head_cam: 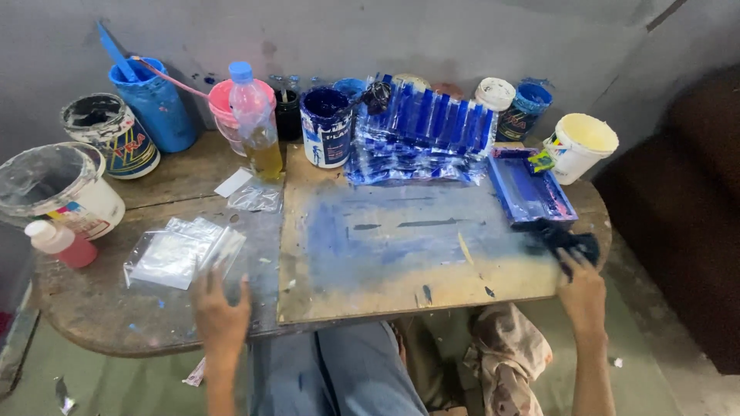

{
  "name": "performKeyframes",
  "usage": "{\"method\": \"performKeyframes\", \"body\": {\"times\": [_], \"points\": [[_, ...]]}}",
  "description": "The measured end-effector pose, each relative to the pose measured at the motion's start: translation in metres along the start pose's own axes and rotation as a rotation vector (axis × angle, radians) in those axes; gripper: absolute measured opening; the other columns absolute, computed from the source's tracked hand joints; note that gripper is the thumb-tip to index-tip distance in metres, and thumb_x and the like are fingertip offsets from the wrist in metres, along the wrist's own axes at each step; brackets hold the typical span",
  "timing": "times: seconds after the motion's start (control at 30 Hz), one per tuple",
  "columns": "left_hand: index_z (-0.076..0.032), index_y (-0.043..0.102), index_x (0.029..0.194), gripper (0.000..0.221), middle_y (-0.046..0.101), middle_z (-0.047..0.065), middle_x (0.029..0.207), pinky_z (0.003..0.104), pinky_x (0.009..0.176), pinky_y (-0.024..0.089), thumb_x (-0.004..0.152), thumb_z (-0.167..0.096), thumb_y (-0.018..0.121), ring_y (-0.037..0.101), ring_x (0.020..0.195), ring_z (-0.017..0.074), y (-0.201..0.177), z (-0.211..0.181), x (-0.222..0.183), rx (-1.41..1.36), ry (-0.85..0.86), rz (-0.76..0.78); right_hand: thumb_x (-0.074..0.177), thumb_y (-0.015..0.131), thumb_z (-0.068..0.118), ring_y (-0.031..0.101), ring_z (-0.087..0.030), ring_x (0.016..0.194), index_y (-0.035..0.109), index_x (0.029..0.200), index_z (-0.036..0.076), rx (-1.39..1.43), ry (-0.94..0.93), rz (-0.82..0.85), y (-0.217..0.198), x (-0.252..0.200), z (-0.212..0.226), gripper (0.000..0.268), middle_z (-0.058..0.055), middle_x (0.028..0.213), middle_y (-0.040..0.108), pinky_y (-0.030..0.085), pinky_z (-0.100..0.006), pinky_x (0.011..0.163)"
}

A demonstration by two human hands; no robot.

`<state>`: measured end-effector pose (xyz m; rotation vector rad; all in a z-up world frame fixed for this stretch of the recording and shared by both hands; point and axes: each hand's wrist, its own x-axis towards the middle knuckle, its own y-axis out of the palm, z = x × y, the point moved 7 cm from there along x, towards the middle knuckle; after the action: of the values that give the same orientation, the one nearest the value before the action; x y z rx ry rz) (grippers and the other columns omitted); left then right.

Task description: Preparing a printing tray with ink and organizing plastic bags for a screen printing process.

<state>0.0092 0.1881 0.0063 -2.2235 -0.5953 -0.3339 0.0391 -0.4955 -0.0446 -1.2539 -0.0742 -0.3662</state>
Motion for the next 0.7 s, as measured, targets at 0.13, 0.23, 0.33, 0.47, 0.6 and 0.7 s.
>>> {"method": "performKeyframes", "body": {"times": [0.13,0.23,0.33,0.47,0.6,0.7], "points": [[-0.011,0.056,0.147,0.056,0.043,0.018,0.161,0.057,0.11,0.04,0.095,-0.032,0.064,0.034,0.152,0.037,-0.012,0.047,0.015,0.366,-0.013,-0.01,0.086,0.063,0.005,0.058,-0.038,0.133,0.063,0.145,0.008,-0.208,0.019,-0.16,0.014,-0.009,0.016,0.059,-0.028,0.144,0.059,0.048,-0.049,0.108],[-0.007,0.063,0.139,0.047,0.054,0.019,0.153,0.057,0.117,0.033,0.097,-0.028,0.064,0.041,0.146,0.04,-0.009,0.061,0.02,0.302,0.03,-0.028,0.085,0.065,-0.004,0.059,-0.038,0.131,0.051,0.152,0.009,-0.253,-0.058,-0.081,0.033,-0.03,0.09,0.069,-0.028,0.146,0.056,0.052,-0.043,0.107],[-0.007,0.07,0.128,0.035,0.06,0.017,0.145,0.052,0.11,0.043,0.097,-0.022,0.065,0.05,0.137,0.0393,-0.005,0.07,0.017,0.26,0.042,-0.058,0.079,0.058,-0.01,0.053,-0.033,0.138,0.05,0.149,0.008,0.0,-0.327,0.006,0.065,-0.062,0.185,0.073,-0.02,0.147,0.057,0.042,-0.04,0.115],[-0.007,0.072,0.123,0.03,0.065,0.015,0.138,0.045,0.112,0.043,0.094,-0.013,0.068,0.056,0.132,0.0338,-0.005,0.076,0.014,0.215,0.055,-0.126,0.065,0.051,-0.018,0.045,-0.032,0.138,0.052,0.15,0.023,0.471,-0.636,0.598,0.075,-0.111,0.333,0.095,-0.013,0.147,0.051,0.032,-0.042,0.117],[-0.012,0.073,0.123,0.033,0.065,0.011,0.138,0.042,0.112,0.044,0.09,-0.012,0.068,0.057,0.132,0.0297,-0.007,0.08,0.011,0.214,0.013,-0.148,0.096,0.052,-0.001,0.058,-0.031,0.117,0.058,0.144,0.024,0.594,-0.752,0.786,0.007,-0.088,0.452,0.054,-0.014,0.127,0.057,0.044,-0.043,0.101],[-0.015,0.073,0.122,0.032,0.064,0.008,0.141,0.041,0.106,0.048,0.091,-0.015,0.068,0.058,0.128,0.0287,-0.009,0.079,0.009,0.234,-0.059,-0.138,0.09,0.052,-0.003,0.061,-0.035,0.094,0.067,0.13,0.02,0.699,-0.936,0.502,-0.025,-0.045,0.52,0.049,-0.019,0.108,0.059,0.051,-0.047,0.08]]}}
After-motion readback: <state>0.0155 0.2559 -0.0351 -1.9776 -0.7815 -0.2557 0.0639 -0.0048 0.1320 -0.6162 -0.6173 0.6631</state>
